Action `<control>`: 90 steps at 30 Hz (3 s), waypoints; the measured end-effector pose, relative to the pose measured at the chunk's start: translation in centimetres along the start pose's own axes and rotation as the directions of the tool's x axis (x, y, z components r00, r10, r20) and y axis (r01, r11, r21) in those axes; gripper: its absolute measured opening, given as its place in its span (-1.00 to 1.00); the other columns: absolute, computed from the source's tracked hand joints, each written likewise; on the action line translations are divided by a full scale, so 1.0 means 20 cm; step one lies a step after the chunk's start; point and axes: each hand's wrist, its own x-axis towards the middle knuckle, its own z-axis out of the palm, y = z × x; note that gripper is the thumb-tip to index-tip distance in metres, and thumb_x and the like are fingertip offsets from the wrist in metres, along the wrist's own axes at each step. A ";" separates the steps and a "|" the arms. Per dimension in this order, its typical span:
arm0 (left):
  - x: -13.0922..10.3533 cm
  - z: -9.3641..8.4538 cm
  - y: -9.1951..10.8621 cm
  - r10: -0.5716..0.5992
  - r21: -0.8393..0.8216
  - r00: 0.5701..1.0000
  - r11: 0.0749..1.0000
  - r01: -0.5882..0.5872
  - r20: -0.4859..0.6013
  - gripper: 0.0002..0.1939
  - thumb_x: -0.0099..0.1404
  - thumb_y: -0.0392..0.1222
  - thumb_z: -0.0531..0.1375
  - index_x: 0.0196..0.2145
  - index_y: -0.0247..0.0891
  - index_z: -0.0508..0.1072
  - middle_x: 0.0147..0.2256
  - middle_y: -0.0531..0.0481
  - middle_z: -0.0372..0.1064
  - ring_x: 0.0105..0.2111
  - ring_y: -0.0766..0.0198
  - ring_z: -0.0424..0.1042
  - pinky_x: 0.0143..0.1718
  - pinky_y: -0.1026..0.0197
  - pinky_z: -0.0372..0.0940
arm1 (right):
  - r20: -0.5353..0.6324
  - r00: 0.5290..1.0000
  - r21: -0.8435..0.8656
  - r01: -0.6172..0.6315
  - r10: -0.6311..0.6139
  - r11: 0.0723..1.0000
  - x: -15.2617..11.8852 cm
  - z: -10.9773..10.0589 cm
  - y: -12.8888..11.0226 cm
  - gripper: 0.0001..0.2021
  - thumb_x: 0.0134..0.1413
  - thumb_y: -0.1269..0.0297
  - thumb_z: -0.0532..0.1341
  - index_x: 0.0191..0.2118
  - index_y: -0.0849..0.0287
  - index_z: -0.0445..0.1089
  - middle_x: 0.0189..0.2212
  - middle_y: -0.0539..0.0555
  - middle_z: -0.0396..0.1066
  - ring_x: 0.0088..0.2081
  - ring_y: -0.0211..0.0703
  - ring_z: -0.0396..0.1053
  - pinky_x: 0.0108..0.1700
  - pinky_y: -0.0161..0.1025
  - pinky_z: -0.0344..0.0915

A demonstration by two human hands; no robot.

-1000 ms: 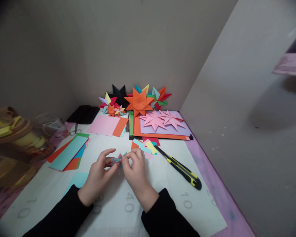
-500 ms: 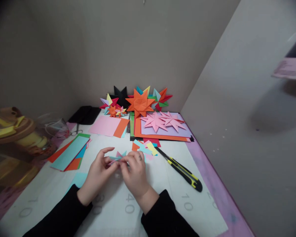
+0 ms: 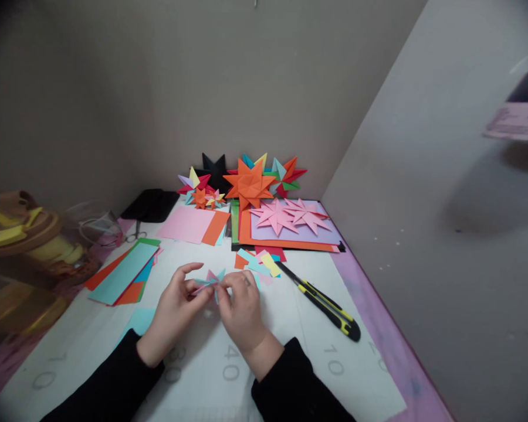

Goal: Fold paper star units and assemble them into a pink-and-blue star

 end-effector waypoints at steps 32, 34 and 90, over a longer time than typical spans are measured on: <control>-0.02 0.01 0.03 0.064 0.088 0.997 0.994 -0.067 0.038 -0.58 0.16 -0.22 0.17 -0.02 -0.19 0.20 -0.41 0.05 0.47 -0.41 0.28 0.46 -0.35 0.27 0.30 | 0.109 0.993 -0.043 -0.047 0.052 0.998 0.01 -0.02 -0.01 -0.83 0.06 0.50 0.07 -0.41 0.14 0.36 -0.36 0.08 0.24 -0.25 -0.10 0.20 -0.20 -0.11 0.22; -0.01 0.01 0.03 0.022 0.024 0.999 0.999 -0.023 0.033 -0.56 0.15 -0.21 0.19 -0.02 -0.20 0.18 -0.50 0.12 0.40 -0.48 0.31 0.41 -0.42 0.30 0.27 | 0.093 0.990 0.009 -0.109 0.107 0.994 0.01 -0.01 -0.01 -0.84 0.08 0.47 0.07 -0.37 0.13 0.37 -0.34 0.08 0.23 -0.23 -0.10 0.22 -0.17 -0.11 0.23; 0.03 -0.01 0.02 -0.029 -0.001 0.999 1.000 0.029 0.029 -0.52 0.07 -0.22 0.24 -0.02 -0.25 0.31 -0.35 -0.03 0.52 -0.30 0.19 0.50 -0.29 0.23 0.36 | 0.080 0.980 0.199 -0.194 0.181 0.961 0.01 -0.01 0.00 -0.88 -0.02 0.50 0.20 -0.39 0.11 0.35 -0.25 0.06 0.22 -0.12 -0.12 0.27 -0.08 -0.13 0.27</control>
